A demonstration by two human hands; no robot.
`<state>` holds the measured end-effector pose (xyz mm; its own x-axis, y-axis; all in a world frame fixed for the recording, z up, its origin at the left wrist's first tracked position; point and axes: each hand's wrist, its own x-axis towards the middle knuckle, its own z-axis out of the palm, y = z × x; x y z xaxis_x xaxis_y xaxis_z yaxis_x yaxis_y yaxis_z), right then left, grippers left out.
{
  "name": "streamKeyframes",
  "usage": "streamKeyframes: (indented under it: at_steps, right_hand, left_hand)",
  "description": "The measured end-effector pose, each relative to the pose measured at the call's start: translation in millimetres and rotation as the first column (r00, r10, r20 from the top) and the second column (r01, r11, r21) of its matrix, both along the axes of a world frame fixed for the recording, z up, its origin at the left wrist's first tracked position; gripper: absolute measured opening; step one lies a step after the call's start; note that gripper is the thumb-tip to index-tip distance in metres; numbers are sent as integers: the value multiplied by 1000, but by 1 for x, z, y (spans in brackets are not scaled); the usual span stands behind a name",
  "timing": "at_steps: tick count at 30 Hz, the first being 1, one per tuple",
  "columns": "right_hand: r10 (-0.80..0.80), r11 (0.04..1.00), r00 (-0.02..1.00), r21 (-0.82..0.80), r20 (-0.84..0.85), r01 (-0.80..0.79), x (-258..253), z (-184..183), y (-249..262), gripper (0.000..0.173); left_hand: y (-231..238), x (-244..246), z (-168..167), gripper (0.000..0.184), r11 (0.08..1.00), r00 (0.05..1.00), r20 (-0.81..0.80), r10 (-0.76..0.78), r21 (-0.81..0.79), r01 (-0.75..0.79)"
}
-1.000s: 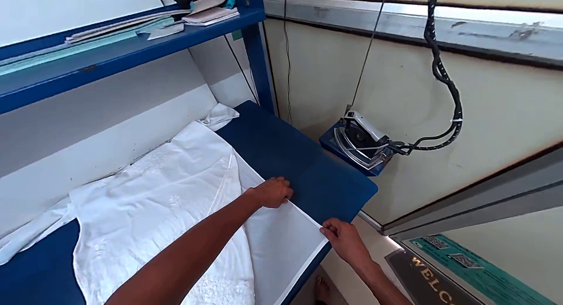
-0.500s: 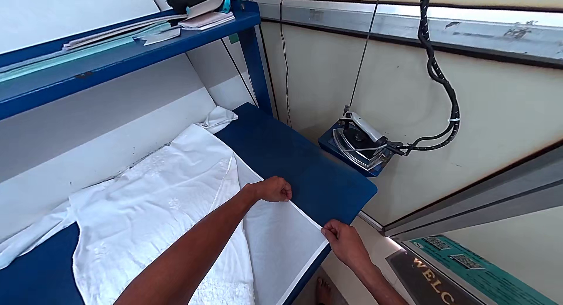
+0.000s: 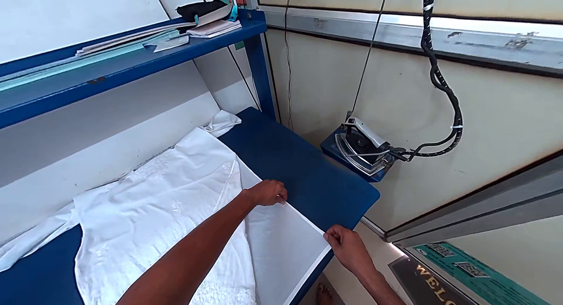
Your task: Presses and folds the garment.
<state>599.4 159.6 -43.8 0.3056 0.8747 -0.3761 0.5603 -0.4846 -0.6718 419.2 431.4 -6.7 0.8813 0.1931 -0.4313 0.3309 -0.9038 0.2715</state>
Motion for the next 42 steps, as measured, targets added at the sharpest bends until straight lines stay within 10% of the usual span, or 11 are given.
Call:
streamKeyframes:
  at_steps: [18, 31, 42]
  right_hand:
    - [21, 986, 1000, 168, 8, -22, -3, -12, -8, 36]
    - [67, 824, 814, 428, 577, -371, 4, -37, -20, 27]
    - [177, 616, 741, 515, 647, -596, 36, -52, -26, 30]
  left_hand:
    - [-27, 27, 14, 22, 951, 967, -141, 212, 258, -170]
    - [-86, 15, -26, 24, 702, 707, 241, 665, 123, -702]
    - [-133, 29, -7, 130, 724, 715, -122, 689, 167, -669]
